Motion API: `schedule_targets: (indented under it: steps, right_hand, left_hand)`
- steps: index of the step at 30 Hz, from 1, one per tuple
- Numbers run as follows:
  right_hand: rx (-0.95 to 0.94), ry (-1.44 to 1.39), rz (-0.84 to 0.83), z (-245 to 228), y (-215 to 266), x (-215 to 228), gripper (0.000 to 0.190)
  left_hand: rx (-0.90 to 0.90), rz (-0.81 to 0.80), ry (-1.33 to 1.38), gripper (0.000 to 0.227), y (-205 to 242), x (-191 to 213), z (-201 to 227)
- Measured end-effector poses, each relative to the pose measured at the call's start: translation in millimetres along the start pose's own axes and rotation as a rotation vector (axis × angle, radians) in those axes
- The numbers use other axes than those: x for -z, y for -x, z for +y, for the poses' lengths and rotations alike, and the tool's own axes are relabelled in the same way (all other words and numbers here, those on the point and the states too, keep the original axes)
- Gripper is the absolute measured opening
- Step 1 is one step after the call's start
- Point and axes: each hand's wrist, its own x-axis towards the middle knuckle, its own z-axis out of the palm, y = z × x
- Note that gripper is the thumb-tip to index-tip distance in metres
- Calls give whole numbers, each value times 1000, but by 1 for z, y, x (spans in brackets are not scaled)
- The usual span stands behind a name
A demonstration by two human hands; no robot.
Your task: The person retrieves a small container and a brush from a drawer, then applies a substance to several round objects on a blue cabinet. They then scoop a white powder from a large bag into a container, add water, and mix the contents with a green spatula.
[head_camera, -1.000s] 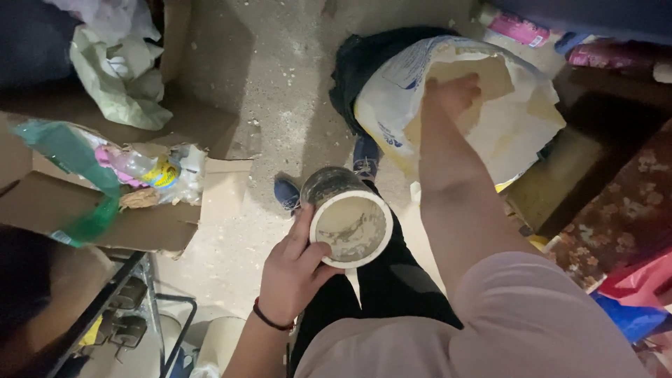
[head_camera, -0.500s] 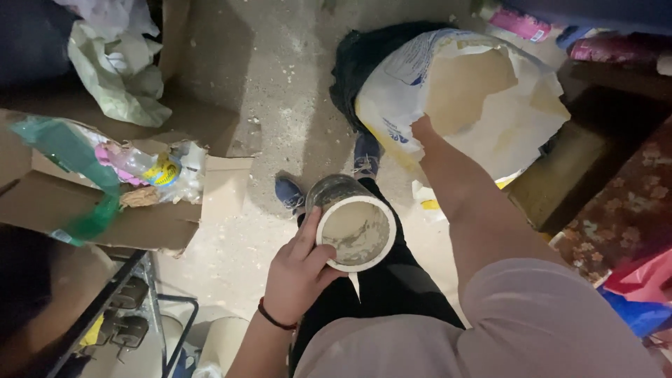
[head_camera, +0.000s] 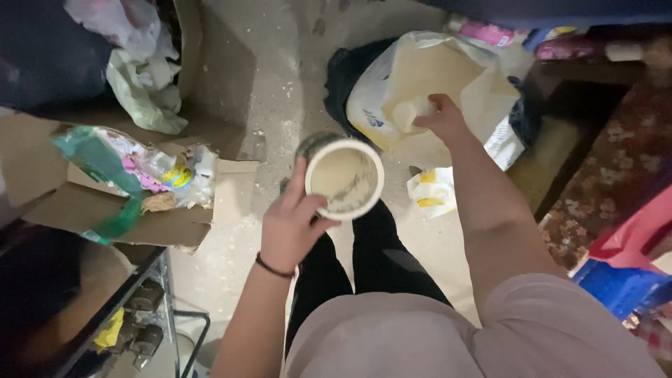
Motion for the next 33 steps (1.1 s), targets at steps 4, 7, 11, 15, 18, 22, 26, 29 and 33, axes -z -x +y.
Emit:
schedule_targets:
  steps: [4, 7, 11, 15, 18, 22, 26, 29, 33]
  right_hand:
    - [68, -355, 90, -25, 54, 33, 82]
    - [123, -471, 143, -50, 99, 58, 82]
    - [217, -626, 206, -65, 143, 86, 78]
    - [374, -638, 287, -138, 239, 101, 60]
    - [587, -377, 506, -174, 294, 96, 66]
    - [1254, 428, 901, -179, 308, 90, 42]
    - [1578, 683, 1083, -166, 304, 99, 21]
    - [1699, 697, 1053, -147, 293, 112, 17]
    - [1788, 727, 1050, -147, 299, 122, 15]
  left_hand:
    - [-111, 95, -77, 47, -39, 6, 4]
    - [-106, 49, -116, 44, -71, 9, 13]
    - [-104, -36, -156, 45, -96, 10, 25]
    - [-143, -27, -164, 49, -109, 5, 59]
    - [-108, -114, -141, 46, -110, 9, 89]
    - [-152, -12, -26, 48, -103, 8, 104]
    - [-192, 13, 45, 45, -91, 22, 119]
    - [-164, -11, 121, 44, -89, 25, 123]
    - [-176, 43, 163, 45, -83, 41, 132]
